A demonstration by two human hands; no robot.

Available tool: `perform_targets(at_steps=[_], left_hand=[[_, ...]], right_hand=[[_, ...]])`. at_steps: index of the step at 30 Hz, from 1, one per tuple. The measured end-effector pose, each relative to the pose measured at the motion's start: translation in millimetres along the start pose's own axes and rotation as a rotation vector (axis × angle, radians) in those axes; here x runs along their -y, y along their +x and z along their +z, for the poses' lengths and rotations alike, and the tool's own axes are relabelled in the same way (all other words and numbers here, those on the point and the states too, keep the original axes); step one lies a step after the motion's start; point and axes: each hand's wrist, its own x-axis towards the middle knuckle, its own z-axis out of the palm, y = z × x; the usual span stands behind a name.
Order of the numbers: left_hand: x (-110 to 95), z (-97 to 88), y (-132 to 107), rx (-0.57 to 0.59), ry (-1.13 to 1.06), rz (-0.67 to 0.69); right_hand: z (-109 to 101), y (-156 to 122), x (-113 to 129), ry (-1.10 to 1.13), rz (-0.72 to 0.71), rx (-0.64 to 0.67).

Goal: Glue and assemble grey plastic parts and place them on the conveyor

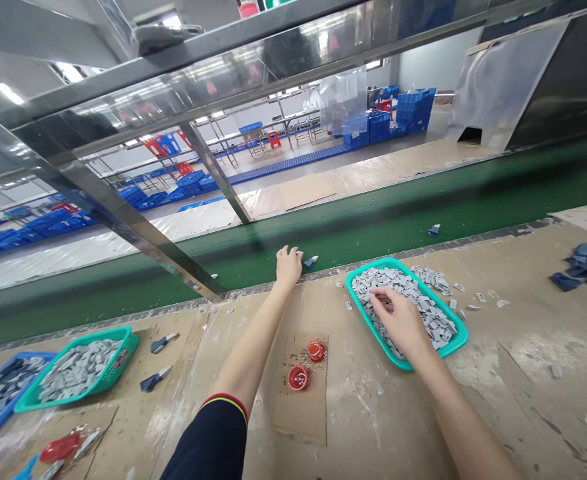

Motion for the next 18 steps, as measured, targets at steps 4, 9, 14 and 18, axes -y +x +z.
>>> perform_targets(at_steps=[4, 9, 14, 18], left_hand=[[-9, 9.5, -4, 0.109, 0.03, 0.042], [-10, 1.0, -17, 0.114, -0.07, -0.007], [-11, -28.1, -57, 0.105, -0.323, -0.078], [-16, -61.7, -113, 0.195, -0.572, -0.133]], right_hand=[[-4, -4, 7, 0.486, 0.127, 0.023], [-1, -14, 18, 0.71, 0.151, 0.114], [21, -30, 23, 0.599, 0.106, 0.246], [44, -43, 21, 0.533, 0.184, 0.312]])
